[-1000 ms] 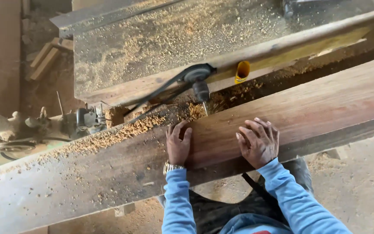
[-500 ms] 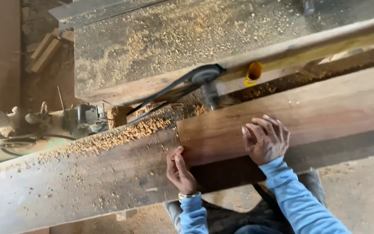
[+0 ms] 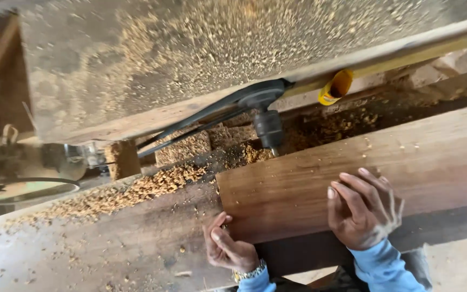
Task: The person feeds a long wooden plank under a stationary drill press bit, holding and guiding it with both hands as the machine drills a series of holes along the board. They reposition the plank between holes and brush away sawdust while continuing to drill along its length.
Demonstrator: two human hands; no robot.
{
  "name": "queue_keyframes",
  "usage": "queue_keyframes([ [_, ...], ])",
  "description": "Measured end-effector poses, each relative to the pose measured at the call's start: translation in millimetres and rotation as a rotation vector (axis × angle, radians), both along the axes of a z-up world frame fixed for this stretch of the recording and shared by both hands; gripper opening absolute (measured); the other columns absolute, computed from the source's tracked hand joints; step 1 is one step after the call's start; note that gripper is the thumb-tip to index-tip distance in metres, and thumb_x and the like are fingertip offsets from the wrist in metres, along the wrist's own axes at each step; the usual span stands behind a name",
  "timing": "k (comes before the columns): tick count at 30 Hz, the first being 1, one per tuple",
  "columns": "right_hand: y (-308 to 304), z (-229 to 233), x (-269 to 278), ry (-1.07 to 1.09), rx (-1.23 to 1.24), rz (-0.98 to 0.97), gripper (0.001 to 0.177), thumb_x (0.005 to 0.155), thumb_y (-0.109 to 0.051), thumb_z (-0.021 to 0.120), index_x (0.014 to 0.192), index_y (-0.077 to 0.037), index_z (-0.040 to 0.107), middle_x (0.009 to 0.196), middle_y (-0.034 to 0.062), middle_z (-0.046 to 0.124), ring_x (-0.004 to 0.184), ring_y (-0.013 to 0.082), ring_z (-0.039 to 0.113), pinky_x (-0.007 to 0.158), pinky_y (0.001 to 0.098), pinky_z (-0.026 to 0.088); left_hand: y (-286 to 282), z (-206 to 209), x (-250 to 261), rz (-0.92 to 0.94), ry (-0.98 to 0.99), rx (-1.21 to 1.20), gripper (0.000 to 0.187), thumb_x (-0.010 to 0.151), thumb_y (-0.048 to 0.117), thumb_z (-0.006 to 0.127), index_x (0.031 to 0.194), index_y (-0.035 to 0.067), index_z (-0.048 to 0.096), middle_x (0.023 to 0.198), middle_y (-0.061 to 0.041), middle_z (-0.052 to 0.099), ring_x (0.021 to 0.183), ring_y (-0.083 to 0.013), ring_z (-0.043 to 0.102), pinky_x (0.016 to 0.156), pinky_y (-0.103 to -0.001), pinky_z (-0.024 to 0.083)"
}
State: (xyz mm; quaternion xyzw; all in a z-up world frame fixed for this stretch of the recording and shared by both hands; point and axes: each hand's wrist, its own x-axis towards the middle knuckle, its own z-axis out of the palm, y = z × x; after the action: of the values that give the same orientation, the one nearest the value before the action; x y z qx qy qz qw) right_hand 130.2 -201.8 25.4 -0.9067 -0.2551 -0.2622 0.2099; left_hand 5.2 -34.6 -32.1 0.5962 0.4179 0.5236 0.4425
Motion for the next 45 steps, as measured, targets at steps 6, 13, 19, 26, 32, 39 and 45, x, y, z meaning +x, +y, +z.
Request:
queue_keyframes([
  [6, 2, -10, 8, 0.028, -0.008, -0.019, 0.006, 0.096, -0.025, 0.074, 0.097, -0.019, 0.077, 0.113, -0.0020, 0.074, 0.118, 0.0245, 0.067, 0.113, 0.0445, 0.045, 3, -1, 12, -0.010, -0.084, 0.012, 0.046, 0.113, 0.036, 0.050, 0.097, -0.004, 0.069, 0.088, -0.014, 0.067, 0.081, -0.0214, 0.062, 0.079, -0.034, 0.050],
  [13, 7, -9, 12, 0.092, -0.026, -0.058, 0.006, 0.089, -0.023, 0.075, 0.091, -0.018, 0.077, 0.106, 0.0003, 0.075, 0.113, 0.0263, 0.068, 0.111, 0.0449, 0.047, 5, -44, -5, -0.014, -0.028, 0.076, 0.046, 0.115, 0.039, 0.042, 0.105, 0.000, 0.064, 0.084, -0.013, 0.062, 0.079, -0.0206, 0.059, 0.084, -0.037, 0.050],
  [19, 2, -18, 12, 0.091, -0.012, -0.025, 0.006, 0.096, -0.026, 0.075, 0.098, -0.021, 0.076, 0.112, -0.0024, 0.074, 0.120, 0.0235, 0.066, 0.116, 0.0434, 0.044, 17, -24, 1, -0.109, 0.102, 0.159, 0.047, 0.117, 0.036, 0.034, 0.106, 0.000, 0.061, 0.086, -0.009, 0.063, 0.082, -0.0171, 0.061, 0.080, -0.031, 0.053],
  [26, 10, 2, 13, 0.019, -0.019, -0.007, 0.007, 0.099, -0.024, 0.074, 0.102, -0.019, 0.078, 0.118, -0.0008, 0.074, 0.124, 0.0253, 0.066, 0.117, 0.0447, 0.044, 15, -13, 2, 0.007, -0.013, -0.042, 0.032, 0.111, 0.018, 0.054, 0.105, -0.007, 0.074, 0.098, -0.014, 0.074, 0.084, -0.0208, 0.068, 0.076, -0.030, 0.057],
  [32, 7, 28, 25, 0.044, -0.038, 0.029, 0.016, 0.092, -0.028, 0.074, 0.103, -0.017, 0.076, 0.118, 0.0012, 0.070, 0.123, 0.0253, 0.062, 0.111, 0.0490, 0.043, 63, 51, 16, -0.591, 0.210, 0.070, 0.039, 0.095, 0.013, 0.069, 0.132, 0.001, 0.063, 0.144, -0.021, 0.051, 0.133, -0.0285, 0.054, 0.100, -0.034, 0.057],
  [39, 8, 23, 84, 0.173, -0.068, 0.345, 0.049, 0.089, -0.038, 0.073, 0.129, -0.010, 0.067, 0.133, 0.0118, 0.065, 0.130, 0.0342, 0.055, 0.111, 0.0516, 0.036, 85, 33, 43, -0.838, 0.395, 0.257, 0.058, 0.095, 0.022, 0.074, 0.147, 0.005, 0.053, 0.152, -0.018, 0.052, 0.144, -0.0378, 0.047, 0.118, -0.047, 0.040],
  [45, -1, 25, 80, 0.248, -0.191, 0.372, 0.051, 0.088, -0.044, 0.073, 0.126, -0.011, 0.069, 0.123, 0.0076, 0.066, 0.121, 0.0288, 0.058, 0.115, 0.0529, 0.032, 68, 44, 28, -0.833, 0.467, 0.087, 0.052, 0.094, 0.025, 0.072, 0.142, 0.010, 0.058, 0.152, -0.021, 0.045, 0.139, -0.0390, 0.048, 0.114, -0.047, 0.044],
])
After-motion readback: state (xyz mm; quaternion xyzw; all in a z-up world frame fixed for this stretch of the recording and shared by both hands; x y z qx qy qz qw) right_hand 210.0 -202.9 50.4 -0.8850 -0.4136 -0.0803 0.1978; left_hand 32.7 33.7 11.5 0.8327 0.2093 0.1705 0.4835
